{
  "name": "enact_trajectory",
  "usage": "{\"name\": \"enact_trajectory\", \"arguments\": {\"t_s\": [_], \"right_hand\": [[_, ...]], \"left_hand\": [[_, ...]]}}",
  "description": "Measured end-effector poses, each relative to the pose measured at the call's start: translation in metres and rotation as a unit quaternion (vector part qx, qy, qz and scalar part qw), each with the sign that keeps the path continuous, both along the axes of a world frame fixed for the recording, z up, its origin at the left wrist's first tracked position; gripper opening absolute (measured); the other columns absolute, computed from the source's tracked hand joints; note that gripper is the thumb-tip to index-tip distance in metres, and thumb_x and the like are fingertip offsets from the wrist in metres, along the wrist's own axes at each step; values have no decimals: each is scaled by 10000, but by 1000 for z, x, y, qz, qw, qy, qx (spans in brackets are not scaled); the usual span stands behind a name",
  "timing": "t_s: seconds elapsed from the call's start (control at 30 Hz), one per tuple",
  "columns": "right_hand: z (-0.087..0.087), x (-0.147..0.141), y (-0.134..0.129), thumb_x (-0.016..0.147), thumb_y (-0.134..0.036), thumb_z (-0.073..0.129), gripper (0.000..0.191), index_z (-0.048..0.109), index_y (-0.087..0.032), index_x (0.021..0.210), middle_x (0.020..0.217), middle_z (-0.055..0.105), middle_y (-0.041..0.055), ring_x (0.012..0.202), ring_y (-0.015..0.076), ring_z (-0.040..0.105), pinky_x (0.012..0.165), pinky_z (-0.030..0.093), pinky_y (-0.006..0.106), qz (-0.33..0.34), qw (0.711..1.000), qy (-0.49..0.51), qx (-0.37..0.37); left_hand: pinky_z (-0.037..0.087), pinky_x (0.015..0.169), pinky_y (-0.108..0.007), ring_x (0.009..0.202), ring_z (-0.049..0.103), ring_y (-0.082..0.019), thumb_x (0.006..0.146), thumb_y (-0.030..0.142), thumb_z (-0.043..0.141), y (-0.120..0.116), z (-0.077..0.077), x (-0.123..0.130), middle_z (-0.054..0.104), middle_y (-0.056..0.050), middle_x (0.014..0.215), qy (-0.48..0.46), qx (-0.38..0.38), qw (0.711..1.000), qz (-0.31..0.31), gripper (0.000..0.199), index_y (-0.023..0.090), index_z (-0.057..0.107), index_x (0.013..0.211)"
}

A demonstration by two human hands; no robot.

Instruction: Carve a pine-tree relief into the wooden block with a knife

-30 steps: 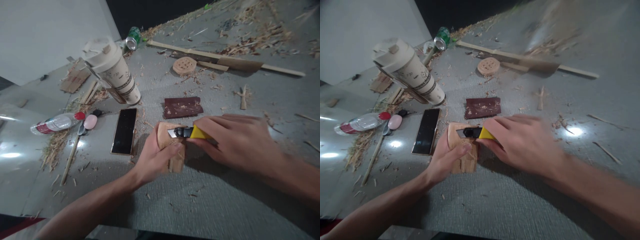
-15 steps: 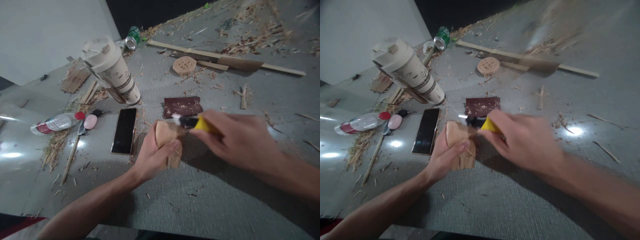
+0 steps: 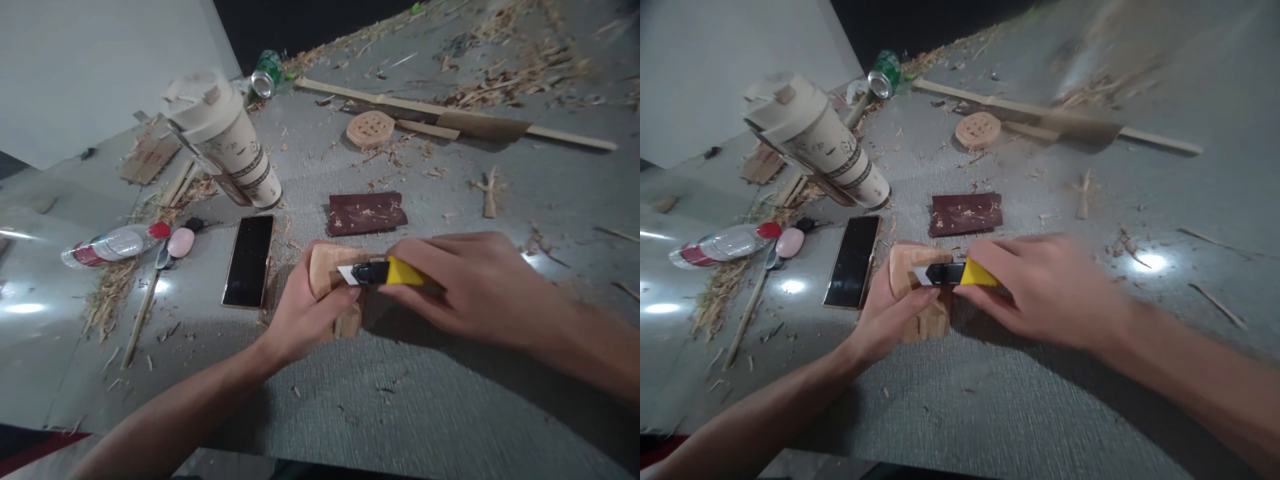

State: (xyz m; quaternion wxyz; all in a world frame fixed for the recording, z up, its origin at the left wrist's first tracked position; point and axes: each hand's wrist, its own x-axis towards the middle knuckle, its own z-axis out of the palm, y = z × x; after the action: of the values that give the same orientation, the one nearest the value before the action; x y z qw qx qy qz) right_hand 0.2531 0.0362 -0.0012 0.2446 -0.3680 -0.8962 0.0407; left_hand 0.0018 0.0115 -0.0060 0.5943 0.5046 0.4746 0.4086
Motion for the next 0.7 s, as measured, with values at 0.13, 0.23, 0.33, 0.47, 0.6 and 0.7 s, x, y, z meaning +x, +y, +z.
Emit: {"name": "enact_trajectory", "arguments": {"t_s": [0.13,0.23,0.33,0.47,0.6,0.7], "right_hand": [[0,1,2,1180,-554,487,424,596,-247,909,645,597,-10,539,172,516,572,276,340,11,1000,-9,1],[0,1,2,1183,-575,457,434,586,-258,916,661,609,-7,546,178,523,578,280,348,11,1000,-23,-6],[0,0,1,1188,-567,440,428,590,-265,924,672,618,-5,566,184,533,598,290,361,16,999,-35,-8],[0,-2,-1,1197,-518,436,397,589,-258,939,681,612,-6,573,186,537,594,287,371,27,999,-41,14],[1,-3,-1,1199,-517,431,395,593,-254,953,686,614,-3,577,196,554,589,292,376,26,999,-42,20],[1,-3,-1,1198,-522,431,398,601,-255,957,691,623,2,580,202,562,586,299,378,22,999,-40,15]], "left_hand": [[602,764,-292,846,644,-169,864,383,932,2,0,0,682,-17,1001,-1,6,1000,-13,446,210,666,1177],[586,741,-278,836,626,-167,810,366,958,2,-2,-1,664,-7,990,6,10,1000,-19,506,216,653,1184],[606,768,-297,857,640,-180,747,330,982,3,-1,-1,695,-19,1019,15,7,1000,-25,570,219,651,1199],[616,774,-288,857,643,-174,703,266,987,3,1,0,711,-18,1029,3,-4,1000,-22,615,221,648,1215],[618,789,-278,886,648,-174,697,221,974,4,2,1,716,-18,1041,-4,-1,1000,-21,629,219,648,1235],[622,790,-289,886,653,-180,722,252,959,5,2,1,716,-20,1035,6,3,1000,-22,590,222,655,1227]]}}
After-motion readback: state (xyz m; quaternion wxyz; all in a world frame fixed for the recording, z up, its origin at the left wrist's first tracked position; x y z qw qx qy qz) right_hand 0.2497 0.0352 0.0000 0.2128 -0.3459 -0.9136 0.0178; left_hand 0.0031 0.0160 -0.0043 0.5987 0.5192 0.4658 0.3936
